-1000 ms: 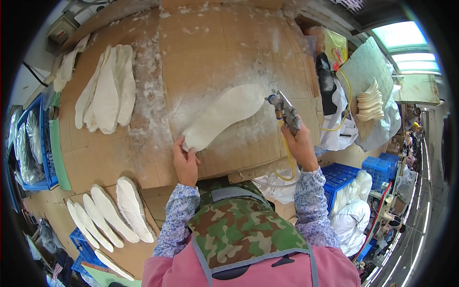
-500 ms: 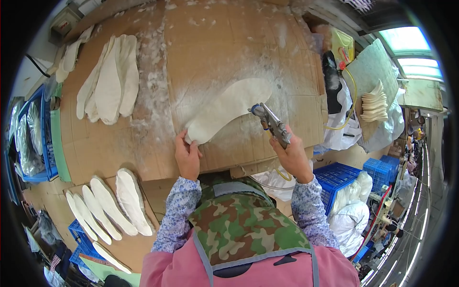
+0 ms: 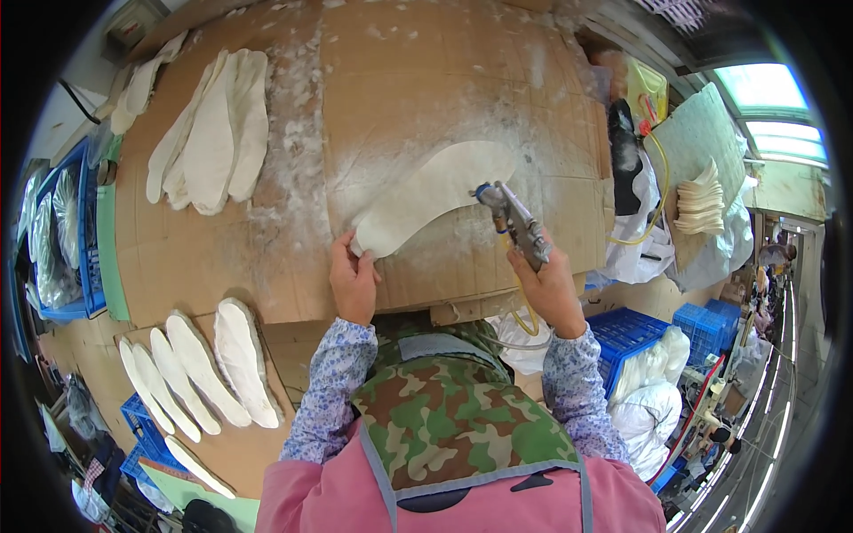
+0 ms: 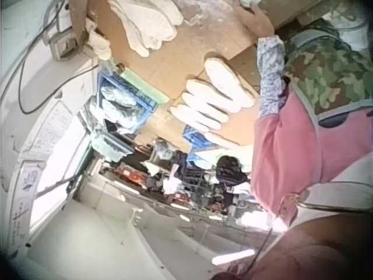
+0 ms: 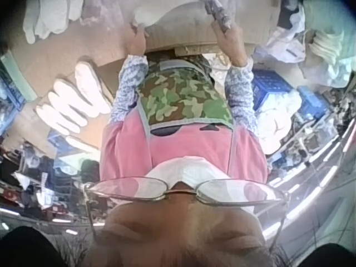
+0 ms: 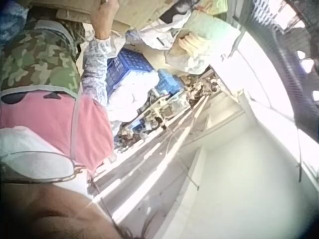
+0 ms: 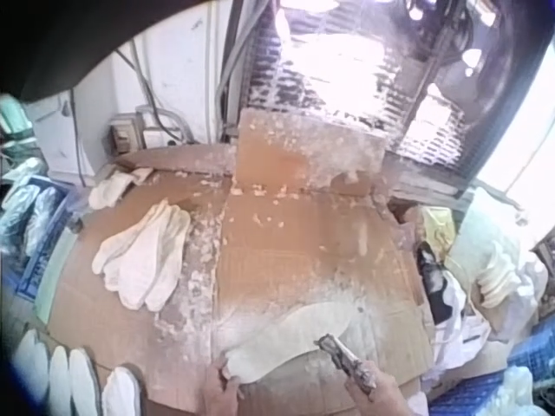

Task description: Cleaning shoe soles with an air gun and wool material before stacking them.

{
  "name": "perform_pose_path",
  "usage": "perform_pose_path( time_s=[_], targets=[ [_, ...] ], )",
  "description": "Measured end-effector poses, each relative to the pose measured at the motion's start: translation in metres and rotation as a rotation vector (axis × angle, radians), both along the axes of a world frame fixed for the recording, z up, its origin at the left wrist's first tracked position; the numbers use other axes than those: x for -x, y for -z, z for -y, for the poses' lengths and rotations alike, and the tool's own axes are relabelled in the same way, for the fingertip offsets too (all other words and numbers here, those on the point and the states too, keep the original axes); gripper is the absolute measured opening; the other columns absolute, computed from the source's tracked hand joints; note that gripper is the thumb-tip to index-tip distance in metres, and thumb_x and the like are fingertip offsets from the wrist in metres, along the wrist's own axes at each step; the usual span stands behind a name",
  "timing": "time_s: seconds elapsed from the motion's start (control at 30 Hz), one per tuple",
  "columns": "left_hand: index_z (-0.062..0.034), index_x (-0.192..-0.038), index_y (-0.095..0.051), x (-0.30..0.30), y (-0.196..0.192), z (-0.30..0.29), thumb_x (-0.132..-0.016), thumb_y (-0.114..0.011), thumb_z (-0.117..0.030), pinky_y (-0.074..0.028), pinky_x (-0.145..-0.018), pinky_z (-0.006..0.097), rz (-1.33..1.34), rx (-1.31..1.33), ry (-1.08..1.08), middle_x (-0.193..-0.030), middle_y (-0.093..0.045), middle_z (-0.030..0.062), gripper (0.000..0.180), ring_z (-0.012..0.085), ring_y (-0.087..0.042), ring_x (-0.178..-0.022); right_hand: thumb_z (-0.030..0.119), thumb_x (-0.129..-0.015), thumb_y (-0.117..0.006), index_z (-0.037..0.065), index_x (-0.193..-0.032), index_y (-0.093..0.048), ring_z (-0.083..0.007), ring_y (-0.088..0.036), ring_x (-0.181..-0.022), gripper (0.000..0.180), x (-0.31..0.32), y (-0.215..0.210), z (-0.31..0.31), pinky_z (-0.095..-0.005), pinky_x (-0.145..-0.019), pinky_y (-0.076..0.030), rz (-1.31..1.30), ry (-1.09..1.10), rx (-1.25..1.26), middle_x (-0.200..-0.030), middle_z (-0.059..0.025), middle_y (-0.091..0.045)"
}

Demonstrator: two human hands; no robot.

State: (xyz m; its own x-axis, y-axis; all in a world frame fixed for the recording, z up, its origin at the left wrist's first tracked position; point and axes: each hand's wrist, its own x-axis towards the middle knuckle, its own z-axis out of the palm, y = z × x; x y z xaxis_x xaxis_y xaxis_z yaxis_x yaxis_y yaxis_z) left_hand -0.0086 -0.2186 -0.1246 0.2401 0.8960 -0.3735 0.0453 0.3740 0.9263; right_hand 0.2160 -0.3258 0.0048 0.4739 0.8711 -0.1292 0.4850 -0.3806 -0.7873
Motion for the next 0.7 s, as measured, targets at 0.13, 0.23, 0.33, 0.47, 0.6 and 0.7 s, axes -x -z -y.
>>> perform_pose_path(
  time_s=[0.13,0.23,0.33,0.47,0.6,0.7],
  targets=[
    [-0.0010,-0.124,-0.044,0.001,0.002,-0.001,-0.090,-0.049,0.002,-0.040,-0.049,0.020,-0.014,-0.004,0.001,-0.093,-0.054,0.0053,0.034,0.0065,-0.046,-0.057,0.007,-0.087,-0.060,0.001,-0.103,-0.050,-0.0261,-0.045,-0.060,0.020,-0.003,-0.001,-0.002,-0.0342,-0.058,-0.041,-0.005,-0.002,0.085,-0.068,-0.0156,-0.049],
    [-0.0014,-0.123,-0.045,0.001,0.002,-0.001,-0.090,-0.050,0.002,-0.039,-0.048,0.021,-0.033,-0.001,-0.006,-0.092,-0.055,0.0047,0.034,0.0062,-0.046,-0.057,0.007,-0.087,-0.059,0.002,-0.104,-0.050,-0.0235,-0.044,-0.060,0.020,0.011,-0.005,-0.002,-0.0335,-0.058,-0.041,-0.063,-0.105,0.082,-0.067,-0.0145,-0.048],
    [-0.0026,-0.118,-0.051,0.000,0.006,-0.002,-0.086,-0.056,0.000,-0.046,-0.055,0.027,-0.083,0.009,-0.040,-0.084,-0.058,0.0067,0.033,0.0120,-0.054,-0.065,0.007,-0.087,-0.058,0.002,-0.107,-0.050,-0.0272,-0.048,-0.063,0.022,0.030,-0.018,-0.006,-0.0348,-0.062,-0.043,-0.179,-0.143,0.181,-0.071,-0.0157,-0.051],
    [-0.0023,-0.117,-0.052,-0.001,0.019,-0.001,-0.082,-0.058,0.002,-0.048,-0.072,0.033,-0.177,-0.116,-0.053,-0.090,-0.062,0.0121,0.035,0.0209,-0.059,-0.077,0.006,-0.087,-0.058,0.002,-0.109,-0.050,-0.0326,-0.051,-0.066,0.024,0.046,-0.014,-0.002,-0.0365,-0.064,-0.044,-0.209,-0.219,0.198,-0.074,-0.0181,-0.054],
    [-0.0014,-0.116,-0.052,-0.002,0.020,-0.001,-0.082,-0.058,0.001,-0.048,-0.071,0.033,-0.195,-0.120,-0.060,-0.088,-0.062,0.0134,0.035,0.0224,-0.059,-0.076,0.005,-0.085,-0.060,0.002,-0.109,-0.050,-0.0378,-0.055,-0.071,0.025,0.057,-0.020,-0.005,-0.0383,-0.066,-0.046,-0.210,-0.287,0.211,-0.079,-0.0212,-0.057],
    [-0.0015,-0.116,-0.052,0.001,0.023,-0.002,-0.082,-0.058,0.001,-0.048,-0.071,0.034,-0.261,-0.156,-0.026,-0.087,-0.061,0.0137,0.035,0.0235,-0.059,-0.076,0.005,-0.085,-0.060,0.002,-0.109,-0.051,-0.0391,-0.057,-0.073,0.026,0.060,-0.024,-0.006,-0.0387,-0.067,-0.046,-0.205,-0.325,0.219,-0.081,-0.0219,-0.058]
  ],
)
